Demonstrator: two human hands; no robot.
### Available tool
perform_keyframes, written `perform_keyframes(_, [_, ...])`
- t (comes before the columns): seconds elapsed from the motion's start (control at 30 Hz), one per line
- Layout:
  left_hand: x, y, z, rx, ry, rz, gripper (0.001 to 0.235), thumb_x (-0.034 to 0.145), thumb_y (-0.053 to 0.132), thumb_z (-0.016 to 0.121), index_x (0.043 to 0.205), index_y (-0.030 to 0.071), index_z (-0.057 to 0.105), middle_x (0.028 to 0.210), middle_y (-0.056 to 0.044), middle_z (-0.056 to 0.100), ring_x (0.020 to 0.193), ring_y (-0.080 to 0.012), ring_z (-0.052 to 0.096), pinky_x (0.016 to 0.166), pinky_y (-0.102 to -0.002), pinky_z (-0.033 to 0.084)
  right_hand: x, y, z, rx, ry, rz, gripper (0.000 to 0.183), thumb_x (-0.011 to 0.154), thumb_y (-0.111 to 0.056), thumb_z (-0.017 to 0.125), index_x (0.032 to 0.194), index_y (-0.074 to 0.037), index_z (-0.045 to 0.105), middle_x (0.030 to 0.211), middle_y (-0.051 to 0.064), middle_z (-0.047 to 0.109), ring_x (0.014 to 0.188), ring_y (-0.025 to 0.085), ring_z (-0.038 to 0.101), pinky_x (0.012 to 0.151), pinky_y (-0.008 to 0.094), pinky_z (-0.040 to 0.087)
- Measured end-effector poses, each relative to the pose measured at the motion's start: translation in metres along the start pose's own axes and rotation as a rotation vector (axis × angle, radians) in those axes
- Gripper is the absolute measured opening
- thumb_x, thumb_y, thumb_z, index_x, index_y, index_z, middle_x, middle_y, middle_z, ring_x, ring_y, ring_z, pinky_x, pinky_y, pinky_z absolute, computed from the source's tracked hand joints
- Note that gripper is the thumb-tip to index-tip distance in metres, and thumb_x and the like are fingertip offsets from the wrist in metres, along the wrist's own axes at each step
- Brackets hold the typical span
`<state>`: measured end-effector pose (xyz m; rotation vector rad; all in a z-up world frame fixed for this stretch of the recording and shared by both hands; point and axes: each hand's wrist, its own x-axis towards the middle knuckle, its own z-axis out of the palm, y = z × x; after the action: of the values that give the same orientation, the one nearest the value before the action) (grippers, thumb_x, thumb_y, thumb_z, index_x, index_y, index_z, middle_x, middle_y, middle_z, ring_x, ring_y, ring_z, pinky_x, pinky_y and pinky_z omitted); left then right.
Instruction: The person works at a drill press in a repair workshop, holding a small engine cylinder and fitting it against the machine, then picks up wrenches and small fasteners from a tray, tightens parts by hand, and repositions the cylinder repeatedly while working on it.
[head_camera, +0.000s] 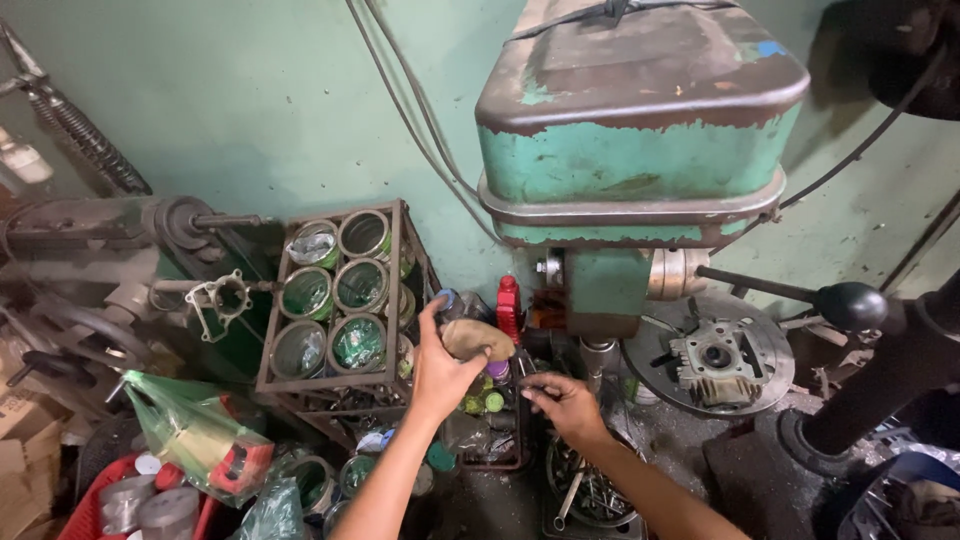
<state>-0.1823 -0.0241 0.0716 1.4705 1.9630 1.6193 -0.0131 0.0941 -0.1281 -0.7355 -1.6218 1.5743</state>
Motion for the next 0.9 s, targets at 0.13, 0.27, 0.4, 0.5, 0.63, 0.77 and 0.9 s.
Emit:
perform_keyframes(0.13, [0.001,-0.005,0.003,-0.058,-0.064,0.016,0.095,0.069,0.008,0.084,0.148,0.011,0.031,0.105,-0.014,0.076,0.099,-0.0236,0.076,0.089,-0.037,0.059,0.0,0.001,-0.001,-0.007,0.014,-0.019,0.022,0.086,-0.008,0.077,0.109,-0.007,0.079,0.097,-0.001,0.08,0.074,0.009,0.067,0.068,0.026,0.057])
perform_keyframes(0.27, [0.001,-0.005,0.001,-0.054,-0.008,-0.029,0.092,0.069,0.006,0.082,0.147,0.012,0.034,0.105,-0.015,0.076,0.099,-0.0241,0.077,0.091,-0.037,0.06,-0.001,0.009,-0.002,-0.01,-0.002,-0.007,0.024,0.087,-0.008,0.077,0.111,-0.007,0.079,0.095,0.002,0.079,0.073,0.01,0.066,0.068,0.027,0.056])
perform_keyframes(0.4, [0.001,-0.007,0.003,0.006,-0.013,-0.044,0.093,0.069,0.004,0.085,0.146,0.013,0.034,0.104,-0.017,0.074,0.1,-0.0261,0.075,0.09,-0.039,0.058,-0.003,0.003,-0.002,0.012,-0.018,-0.016,0.024,0.087,-0.007,0.077,0.11,-0.006,0.078,0.099,0.0,0.08,0.074,0.009,0.066,0.069,0.026,0.056])
perform_keyframes(0.5, [0.003,-0.023,0.008,-0.015,0.035,-0.049,0.091,0.069,0.006,0.084,0.145,0.013,0.036,0.107,-0.017,0.074,0.101,-0.0273,0.075,0.092,-0.039,0.059,-0.012,-0.003,-0.003,-0.025,-0.01,0.053,0.024,0.087,-0.008,0.076,0.111,-0.006,0.078,0.095,0.0,0.08,0.072,0.009,0.065,0.068,0.026,0.056])
perform_keyframes(0.63, [0.009,-0.056,0.012,-0.035,0.055,-0.019,0.088,0.071,0.008,0.084,0.145,0.012,0.038,0.113,-0.017,0.072,0.106,-0.029,0.074,0.092,-0.041,0.057,-0.029,-0.002,-0.015,-0.088,0.016,-0.024,0.025,0.086,-0.008,0.078,0.11,-0.006,0.079,0.093,0.001,0.08,0.069,0.007,0.064,0.063,0.026,0.056])
perform_keyframes(0.77, [0.005,-0.083,0.02,0.103,-0.096,-0.098,0.089,0.068,0.014,0.088,0.142,0.011,0.038,0.108,-0.017,0.073,0.102,-0.0305,0.074,0.09,-0.041,0.057,-0.057,-0.015,-0.035,-0.273,0.033,0.011,0.022,0.086,-0.014,0.08,0.107,-0.007,0.081,0.086,0.004,0.079,0.07,0.007,0.063,0.064,0.027,0.054])
perform_keyframes(0.9, [-0.002,-0.1,0.034,0.287,-0.351,-0.12,0.086,0.071,0.019,0.087,0.144,0.013,0.042,0.108,-0.016,0.073,0.101,-0.0319,0.074,0.088,-0.041,0.056,-0.089,-0.03,-0.062,-0.453,0.073,-0.11,0.021,0.085,-0.018,0.08,0.104,-0.009,0.081,0.092,0.001,0.083,0.078,0.005,0.071,0.072,0.027,0.058])
